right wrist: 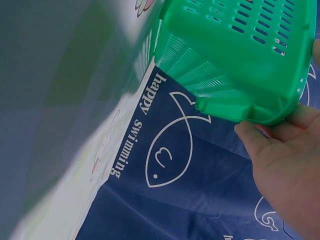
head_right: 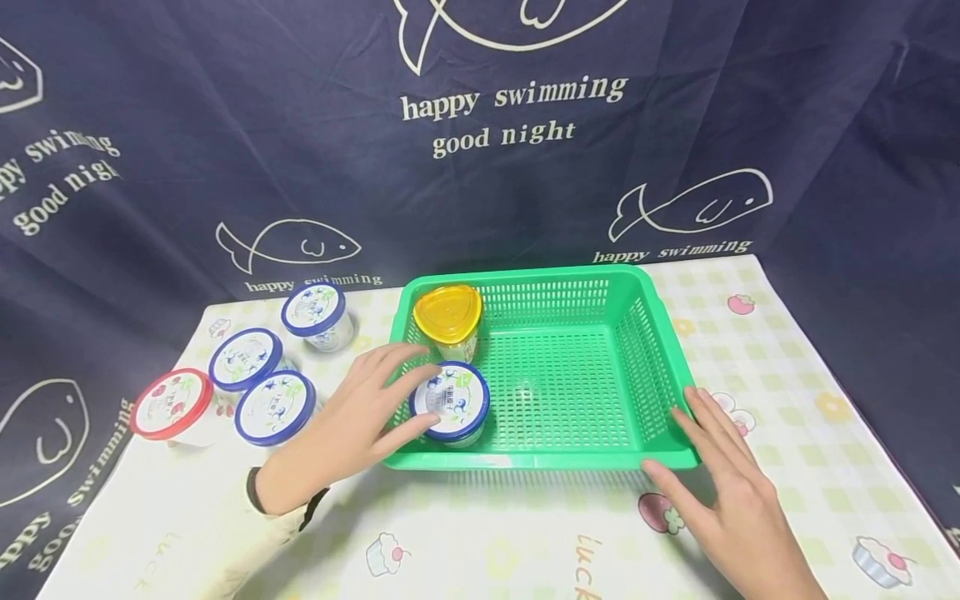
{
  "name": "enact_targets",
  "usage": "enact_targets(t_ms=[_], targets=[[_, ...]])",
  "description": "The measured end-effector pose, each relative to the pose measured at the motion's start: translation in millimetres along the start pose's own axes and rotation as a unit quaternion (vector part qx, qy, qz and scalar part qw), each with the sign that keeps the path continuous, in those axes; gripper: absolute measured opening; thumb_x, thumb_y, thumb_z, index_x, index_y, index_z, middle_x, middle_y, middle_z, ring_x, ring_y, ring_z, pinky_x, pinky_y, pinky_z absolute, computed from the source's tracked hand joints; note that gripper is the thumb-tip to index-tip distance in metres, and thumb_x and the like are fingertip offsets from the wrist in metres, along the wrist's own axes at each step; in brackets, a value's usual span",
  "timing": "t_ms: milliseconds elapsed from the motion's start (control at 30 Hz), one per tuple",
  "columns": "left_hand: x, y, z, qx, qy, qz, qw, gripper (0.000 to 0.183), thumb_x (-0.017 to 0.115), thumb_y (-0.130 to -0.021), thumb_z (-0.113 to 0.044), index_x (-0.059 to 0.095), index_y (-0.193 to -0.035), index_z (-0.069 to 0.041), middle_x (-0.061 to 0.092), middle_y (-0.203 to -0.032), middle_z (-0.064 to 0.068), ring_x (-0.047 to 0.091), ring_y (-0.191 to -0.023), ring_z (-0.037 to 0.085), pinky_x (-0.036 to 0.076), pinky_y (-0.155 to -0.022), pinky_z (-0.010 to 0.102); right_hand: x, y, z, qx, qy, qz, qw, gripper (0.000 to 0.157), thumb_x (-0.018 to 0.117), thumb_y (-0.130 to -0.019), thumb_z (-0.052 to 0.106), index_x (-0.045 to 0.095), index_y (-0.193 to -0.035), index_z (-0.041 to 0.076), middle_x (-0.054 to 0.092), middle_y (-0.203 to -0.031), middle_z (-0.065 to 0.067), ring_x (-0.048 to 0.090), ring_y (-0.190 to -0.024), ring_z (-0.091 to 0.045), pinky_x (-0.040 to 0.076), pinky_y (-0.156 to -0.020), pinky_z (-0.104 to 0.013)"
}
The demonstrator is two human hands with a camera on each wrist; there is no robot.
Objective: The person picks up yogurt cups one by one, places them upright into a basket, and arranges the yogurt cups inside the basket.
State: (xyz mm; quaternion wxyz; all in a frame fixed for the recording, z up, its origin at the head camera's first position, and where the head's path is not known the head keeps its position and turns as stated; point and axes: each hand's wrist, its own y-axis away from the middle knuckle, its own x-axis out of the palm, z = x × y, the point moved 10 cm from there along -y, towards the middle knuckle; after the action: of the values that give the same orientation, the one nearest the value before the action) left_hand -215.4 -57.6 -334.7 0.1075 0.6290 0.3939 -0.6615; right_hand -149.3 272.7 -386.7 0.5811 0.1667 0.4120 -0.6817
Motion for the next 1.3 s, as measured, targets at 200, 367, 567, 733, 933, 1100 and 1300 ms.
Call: enact_targets(t_ms=[200,367,567,733,933,1100,1300], targets=[[-8.1,6.1,6.1,-0.014,0.001,-0.014,0.9998,0.049,0.049,-0.101,-0.050,0.059,-0.132,-0.012,0.050,-0.139,0.010,0.042,-0.132,0.028,0.030,-0.111,0.047,1.0,0,0,0.000,0.004,0.004,1.000,0.072,0.081,-0.084,0.016,0.048,-0.148,0.014,0.033,-0.160,0.004,0.022,-0.149,-0.009,0.010,-0.106,-0.002],[-15.0,12.8,11.1,-0.021,0.013,-0.035,0.9991,0.047,0.052,-0.101,-0.046,0.061,-0.130,-0.011,0.051,-0.139,0.010,0.042,-0.133,0.028,0.029,-0.112,0.047,2.2,-1,0,0.001,0.006,0.009,1.000,0.073,0.080,-0.084,0.017,0.047,-0.149,0.015,0.033,-0.160,0.005,0.020,-0.149,-0.008,0.009,-0.105,-0.001],[-15.0,22.9,15.7,-0.033,0.015,-0.042,0.9985,0.045,0.057,-0.099,-0.043,0.061,-0.129,-0.011,0.052,-0.138,0.010,0.044,-0.132,0.029,0.030,-0.112,0.047,3.4,-1,0,0.006,0.010,0.012,1.000,0.073,0.080,-0.085,0.019,0.047,-0.150,0.015,0.032,-0.160,0.005,0.019,-0.150,-0.007,0.008,-0.105,-0.001],[-14.6,32.1,21.9,-0.053,0.025,-0.043,0.9974,0.044,0.057,-0.099,-0.045,0.061,-0.129,-0.013,0.051,-0.139,0.011,0.043,-0.133,0.029,0.030,-0.111,0.049,4.1,-2,0,0.004,0.011,0.012,1.000,0.072,0.080,-0.085,0.018,0.047,-0.149,0.014,0.032,-0.160,0.005,0.019,-0.149,-0.006,0.008,-0.105,-0.001],[-19.2,41.9,29.6,-0.065,0.021,-0.057,0.9960,0.046,0.055,-0.099,-0.048,0.061,-0.128,-0.013,0.051,-0.138,0.011,0.045,-0.129,0.030,0.031,-0.110,0.049,4.3,-2,-1,0.009,0.016,0.014,1.000,0.072,0.080,-0.085,0.020,0.047,-0.149,0.014,0.031,-0.160,0.006,0.017,-0.149,-0.003,0.007,-0.105,-0.002],[-20.2,50.0,37.0,-0.080,0.025,-0.057,0.9948,0.045,0.057,-0.098,-0.046,0.061,-0.130,-0.014,0.050,-0.139,0.011,0.044,-0.130,0.030,0.030,-0.110,0.049,3.1,-2,-2,0.015,0.012,0.012,1.000,0.071,0.080,-0.086,0.020,0.047,-0.149,0.015,0.031,-0.160,0.006,0.017,-0.149,-0.003,0.006,-0.106,-0.003],[-21.6,60.8,46.4,-0.109,0.021,-0.053,0.9924,0.043,0.060,-0.098,-0.043,0.060,-0.131,-0.015,0.050,-0.140,0.008,0.043,-0.131,0.029,0.031,-0.108,0.050,2.5,-2,-2,0.011,0.010,0.006,1.000,0.071,0.080,-0.084,0.017,0.049,-0.148,0.015,0.033,-0.160,0.006,0.019,-0.149,-0.004,0.007,-0.107,-0.003]])
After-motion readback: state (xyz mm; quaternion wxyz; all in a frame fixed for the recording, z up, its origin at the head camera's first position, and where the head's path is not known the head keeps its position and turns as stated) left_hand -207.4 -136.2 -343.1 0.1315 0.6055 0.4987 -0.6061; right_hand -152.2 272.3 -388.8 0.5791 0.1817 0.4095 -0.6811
